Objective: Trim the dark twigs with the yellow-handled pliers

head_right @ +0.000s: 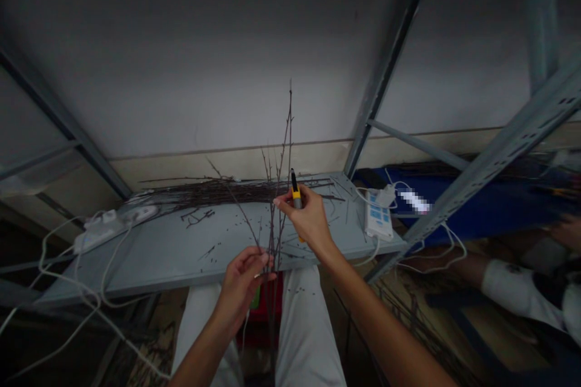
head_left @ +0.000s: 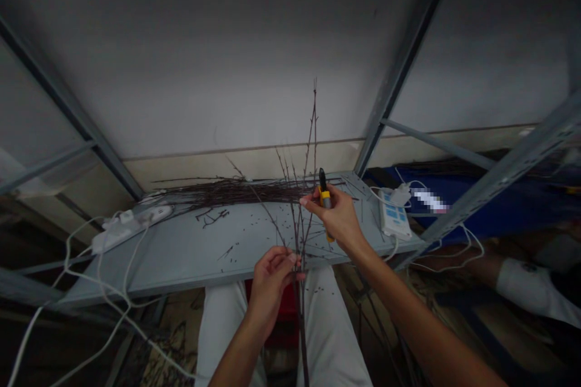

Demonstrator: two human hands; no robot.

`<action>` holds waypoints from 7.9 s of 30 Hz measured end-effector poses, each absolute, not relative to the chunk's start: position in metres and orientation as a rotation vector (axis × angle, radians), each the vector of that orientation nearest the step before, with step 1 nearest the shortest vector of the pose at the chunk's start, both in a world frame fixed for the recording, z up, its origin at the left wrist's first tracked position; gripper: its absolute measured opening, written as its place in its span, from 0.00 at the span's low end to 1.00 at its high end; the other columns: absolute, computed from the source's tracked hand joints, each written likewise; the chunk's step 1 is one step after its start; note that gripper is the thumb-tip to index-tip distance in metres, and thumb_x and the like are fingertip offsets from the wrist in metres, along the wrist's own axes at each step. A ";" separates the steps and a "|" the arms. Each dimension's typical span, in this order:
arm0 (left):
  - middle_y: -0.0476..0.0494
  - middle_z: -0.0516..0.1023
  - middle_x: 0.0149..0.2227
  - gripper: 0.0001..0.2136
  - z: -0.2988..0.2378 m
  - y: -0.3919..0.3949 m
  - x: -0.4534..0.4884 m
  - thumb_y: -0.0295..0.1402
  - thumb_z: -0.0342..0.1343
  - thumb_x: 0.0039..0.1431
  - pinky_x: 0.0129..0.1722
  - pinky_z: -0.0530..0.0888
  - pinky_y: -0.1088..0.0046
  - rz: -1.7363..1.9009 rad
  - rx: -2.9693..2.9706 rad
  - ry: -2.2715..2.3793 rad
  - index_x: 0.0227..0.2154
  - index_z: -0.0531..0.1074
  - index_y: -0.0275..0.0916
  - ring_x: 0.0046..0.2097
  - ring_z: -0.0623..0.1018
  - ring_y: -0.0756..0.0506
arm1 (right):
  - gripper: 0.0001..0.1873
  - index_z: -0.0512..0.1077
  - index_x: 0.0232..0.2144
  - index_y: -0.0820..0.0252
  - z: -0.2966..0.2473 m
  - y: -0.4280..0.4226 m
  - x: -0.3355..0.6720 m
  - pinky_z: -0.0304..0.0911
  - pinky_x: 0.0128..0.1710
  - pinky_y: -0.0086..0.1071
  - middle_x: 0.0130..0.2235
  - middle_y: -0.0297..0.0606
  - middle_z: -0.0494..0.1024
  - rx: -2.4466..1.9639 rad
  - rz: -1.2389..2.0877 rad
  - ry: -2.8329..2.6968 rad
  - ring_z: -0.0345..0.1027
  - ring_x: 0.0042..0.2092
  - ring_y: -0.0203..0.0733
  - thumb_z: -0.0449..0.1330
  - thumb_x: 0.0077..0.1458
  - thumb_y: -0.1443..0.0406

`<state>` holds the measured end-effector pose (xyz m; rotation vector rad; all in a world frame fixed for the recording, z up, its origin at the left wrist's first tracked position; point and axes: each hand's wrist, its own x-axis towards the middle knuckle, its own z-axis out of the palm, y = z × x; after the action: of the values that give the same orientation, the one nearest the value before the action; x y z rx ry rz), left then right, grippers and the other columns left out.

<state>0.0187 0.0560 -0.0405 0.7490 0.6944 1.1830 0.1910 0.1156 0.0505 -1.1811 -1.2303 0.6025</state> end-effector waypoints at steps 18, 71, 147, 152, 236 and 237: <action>0.39 0.83 0.34 0.14 -0.005 0.096 0.046 0.34 0.73 0.48 0.37 0.78 0.71 1.239 0.752 0.627 0.35 0.79 0.33 0.36 0.81 0.45 | 0.15 0.69 0.30 0.56 0.054 0.111 0.198 0.69 0.36 0.38 0.31 0.38 0.81 -1.209 0.546 -1.264 0.75 0.33 0.46 0.69 0.47 0.55; 0.44 0.79 0.31 0.18 0.051 0.120 0.060 0.44 0.69 0.52 0.18 0.69 0.77 1.282 0.948 0.540 0.39 0.78 0.36 0.24 0.75 0.50 | 0.25 0.69 0.47 0.56 0.084 0.099 0.242 0.62 0.46 0.45 0.45 0.44 0.78 -1.302 -0.445 -1.933 0.68 0.48 0.55 0.57 0.46 0.77; 0.43 0.78 0.32 0.14 0.093 0.135 0.082 0.40 0.68 0.55 0.14 0.62 0.85 1.377 1.039 0.461 0.36 0.77 0.34 0.24 0.69 0.54 | 0.10 0.71 0.42 0.58 0.157 0.102 0.240 0.64 0.45 0.44 0.40 0.44 0.79 -1.414 -0.386 -1.751 0.72 0.43 0.53 0.60 0.56 0.66; 0.41 0.80 0.34 0.13 0.090 0.134 0.083 0.39 0.68 0.55 0.14 0.58 0.86 1.370 1.045 0.493 0.37 0.78 0.34 0.24 0.67 0.55 | 0.18 0.71 0.45 0.60 0.169 0.092 0.256 0.59 0.45 0.43 0.44 0.45 0.79 -1.509 -0.811 -1.993 0.69 0.46 0.54 0.59 0.51 0.74; 0.43 0.74 0.42 0.05 0.003 0.084 0.054 0.26 0.59 0.59 0.47 0.71 0.66 1.546 1.819 0.904 0.34 0.79 0.41 0.46 0.75 0.42 | 0.21 0.68 0.30 0.57 0.042 0.065 0.196 0.65 0.35 0.33 0.32 0.35 0.74 -1.149 0.874 -1.096 0.71 0.35 0.44 0.72 0.46 0.51; 0.43 0.74 0.41 0.05 0.003 0.084 0.055 0.25 0.59 0.58 0.46 0.71 0.66 1.550 1.822 0.902 0.34 0.78 0.41 0.46 0.75 0.42 | 0.21 0.68 0.30 0.57 0.045 0.066 0.197 0.66 0.39 0.35 0.33 0.36 0.75 -1.121 0.875 -1.102 0.72 0.39 0.46 0.72 0.46 0.52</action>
<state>0.0545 0.0841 0.0026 1.8219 0.9020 1.5496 0.1967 0.0659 0.0450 -1.1209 -1.1024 0.8750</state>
